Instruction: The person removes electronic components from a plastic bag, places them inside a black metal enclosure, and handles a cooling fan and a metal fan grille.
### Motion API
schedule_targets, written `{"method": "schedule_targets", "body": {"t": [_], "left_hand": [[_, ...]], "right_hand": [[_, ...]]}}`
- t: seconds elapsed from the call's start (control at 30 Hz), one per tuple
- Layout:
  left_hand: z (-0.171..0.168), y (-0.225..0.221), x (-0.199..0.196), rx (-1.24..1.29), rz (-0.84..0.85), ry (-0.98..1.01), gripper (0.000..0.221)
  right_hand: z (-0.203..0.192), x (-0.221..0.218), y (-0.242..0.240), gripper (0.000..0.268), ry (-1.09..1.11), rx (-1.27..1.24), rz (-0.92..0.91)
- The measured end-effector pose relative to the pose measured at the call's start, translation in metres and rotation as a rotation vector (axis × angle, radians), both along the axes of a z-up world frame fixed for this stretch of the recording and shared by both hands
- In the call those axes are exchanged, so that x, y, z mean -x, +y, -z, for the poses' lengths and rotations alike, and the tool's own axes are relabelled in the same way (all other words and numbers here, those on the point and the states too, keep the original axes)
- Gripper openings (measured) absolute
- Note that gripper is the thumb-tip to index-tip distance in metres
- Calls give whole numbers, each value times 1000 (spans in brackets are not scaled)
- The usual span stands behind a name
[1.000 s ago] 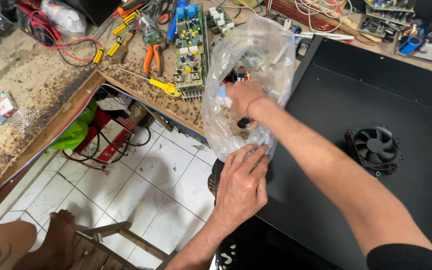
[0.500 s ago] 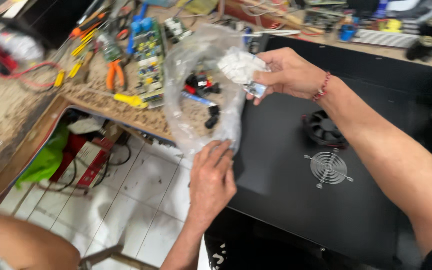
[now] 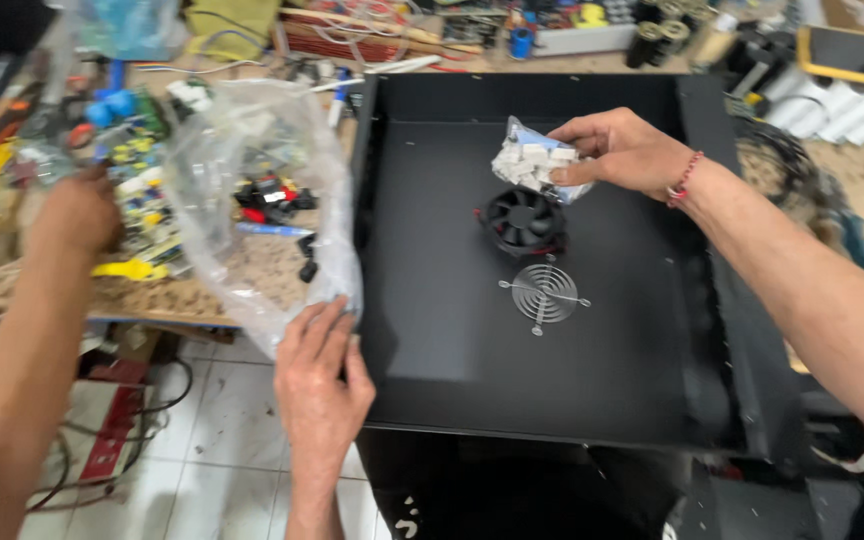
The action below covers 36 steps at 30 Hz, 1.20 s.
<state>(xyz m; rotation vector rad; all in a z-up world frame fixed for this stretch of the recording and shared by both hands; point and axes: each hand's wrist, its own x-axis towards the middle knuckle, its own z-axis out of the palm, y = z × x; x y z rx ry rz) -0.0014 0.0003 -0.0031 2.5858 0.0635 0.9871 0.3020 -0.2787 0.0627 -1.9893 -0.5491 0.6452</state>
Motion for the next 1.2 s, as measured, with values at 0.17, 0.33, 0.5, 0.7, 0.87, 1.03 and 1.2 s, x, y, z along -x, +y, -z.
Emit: {"method": "schedule_targets", "body": {"t": [0.17,0.33,0.5,0.7,0.87,1.03,1.2], "left_hand": [[2,-2,1,-22,-12,-2,19],[8,0,1,-21,-49,30,17],[8,1,2,-23,-34,42,17],[1,-2,-3,-4,26,-9,19],[2,1,3,16,3,46,28],[2,1,3,-2,42,125,37],[-1,0,3,30,23,76,29]], "right_hand": [[40,-17,-39,52,-75,246,187],[54,-9,-44,32,-164,612,150],[29,11,-36,32,-58,710,34],[30,10,-32,33,-635,843,18],[18,47,91,21,-1216,-28,-279],[38,66,268,17,-1104,-228,-693],[103,37,366,28,-974,590,-821]]}}
